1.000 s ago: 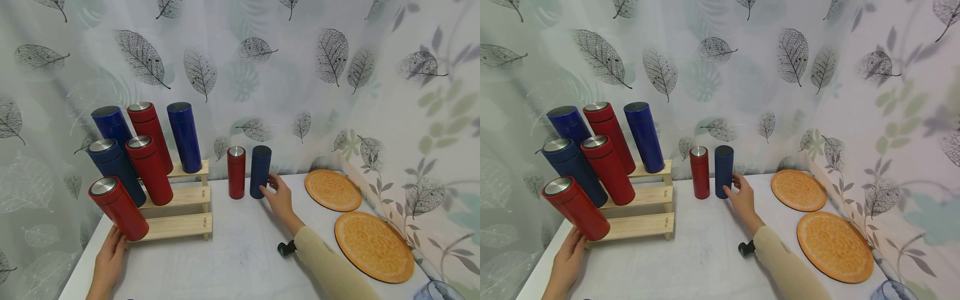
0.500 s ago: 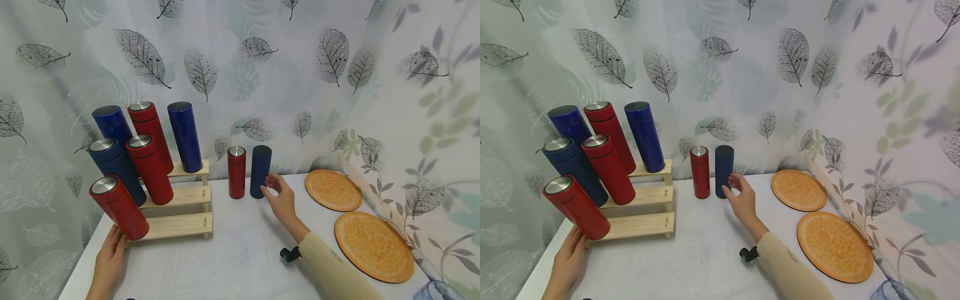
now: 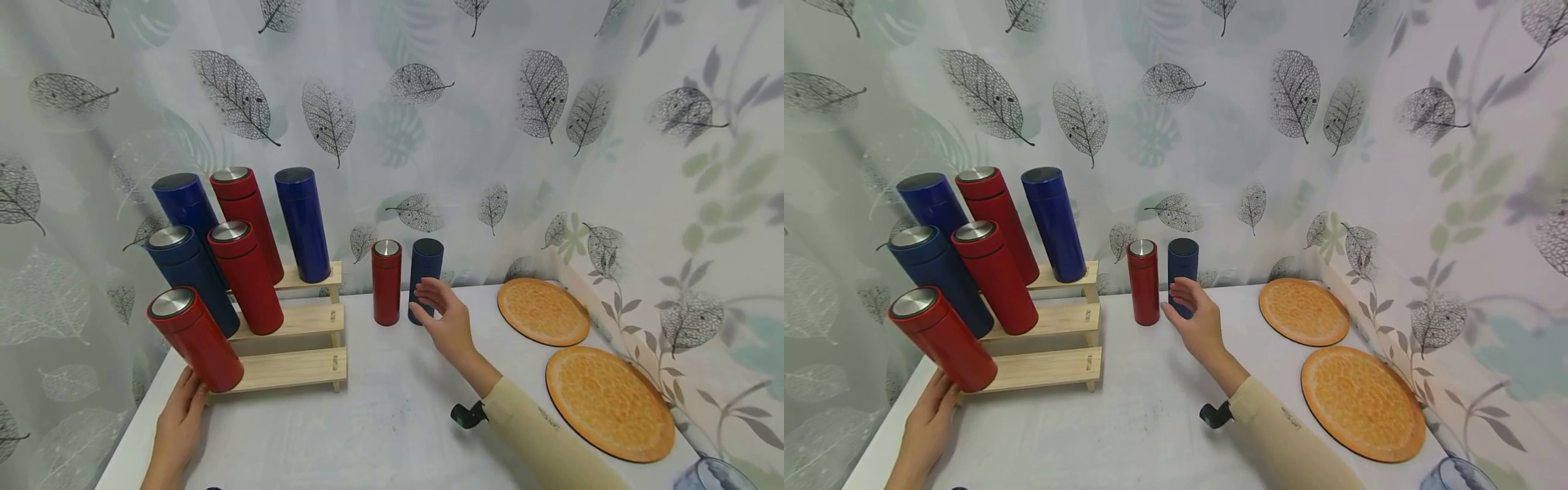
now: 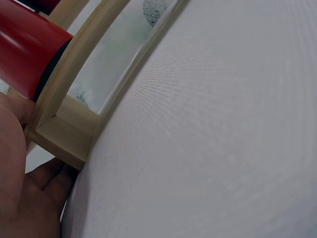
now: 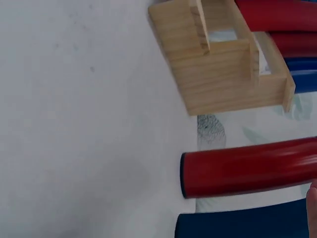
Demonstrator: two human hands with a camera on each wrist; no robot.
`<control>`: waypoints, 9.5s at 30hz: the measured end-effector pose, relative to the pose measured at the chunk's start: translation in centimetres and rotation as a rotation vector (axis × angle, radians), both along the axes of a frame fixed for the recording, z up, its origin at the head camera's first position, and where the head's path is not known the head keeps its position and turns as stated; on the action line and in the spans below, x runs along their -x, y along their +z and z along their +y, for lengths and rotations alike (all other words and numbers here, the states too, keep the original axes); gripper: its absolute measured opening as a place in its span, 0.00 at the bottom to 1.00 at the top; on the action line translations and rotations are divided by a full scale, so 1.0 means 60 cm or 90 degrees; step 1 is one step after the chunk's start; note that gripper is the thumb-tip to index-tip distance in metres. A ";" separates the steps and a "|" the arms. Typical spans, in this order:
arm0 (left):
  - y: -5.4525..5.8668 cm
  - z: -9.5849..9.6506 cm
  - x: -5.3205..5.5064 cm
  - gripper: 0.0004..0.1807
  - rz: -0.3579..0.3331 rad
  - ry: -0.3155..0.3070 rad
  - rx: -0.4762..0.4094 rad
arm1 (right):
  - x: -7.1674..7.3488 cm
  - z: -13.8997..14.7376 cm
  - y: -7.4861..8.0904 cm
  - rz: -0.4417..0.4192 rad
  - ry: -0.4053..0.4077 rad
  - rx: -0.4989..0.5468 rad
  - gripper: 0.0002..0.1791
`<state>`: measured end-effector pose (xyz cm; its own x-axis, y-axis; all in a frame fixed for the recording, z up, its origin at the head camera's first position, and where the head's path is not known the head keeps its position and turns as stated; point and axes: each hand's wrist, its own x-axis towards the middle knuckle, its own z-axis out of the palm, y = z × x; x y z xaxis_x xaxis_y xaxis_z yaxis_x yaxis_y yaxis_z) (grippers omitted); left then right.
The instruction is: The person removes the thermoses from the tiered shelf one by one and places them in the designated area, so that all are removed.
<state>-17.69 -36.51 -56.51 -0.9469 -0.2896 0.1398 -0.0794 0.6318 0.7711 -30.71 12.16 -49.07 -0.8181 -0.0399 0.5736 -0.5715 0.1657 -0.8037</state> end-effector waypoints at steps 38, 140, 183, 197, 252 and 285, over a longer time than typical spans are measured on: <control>0.002 0.000 -0.002 0.33 0.000 0.004 0.016 | 0.002 -0.126 0.105 0.053 0.133 -0.013 0.29; -0.002 -0.002 -0.003 0.32 0.024 -0.009 0.016 | 0.132 -0.266 0.166 -0.067 0.121 -0.133 0.37; -0.003 0.000 -0.002 0.33 0.014 -0.002 0.013 | 0.131 -0.271 0.171 -0.103 0.125 -0.126 0.38; -0.005 0.001 -0.003 0.33 0.022 0.002 0.013 | 0.123 -0.270 0.173 -0.100 0.132 -0.091 0.37; -0.001 0.000 0.001 0.33 0.018 -0.001 0.005 | 0.035 -0.126 0.147 -0.106 0.143 -0.050 0.39; 0.003 -0.001 -0.001 0.33 0.010 0.002 0.011 | 0.018 -0.002 0.114 -0.122 0.099 -0.068 0.38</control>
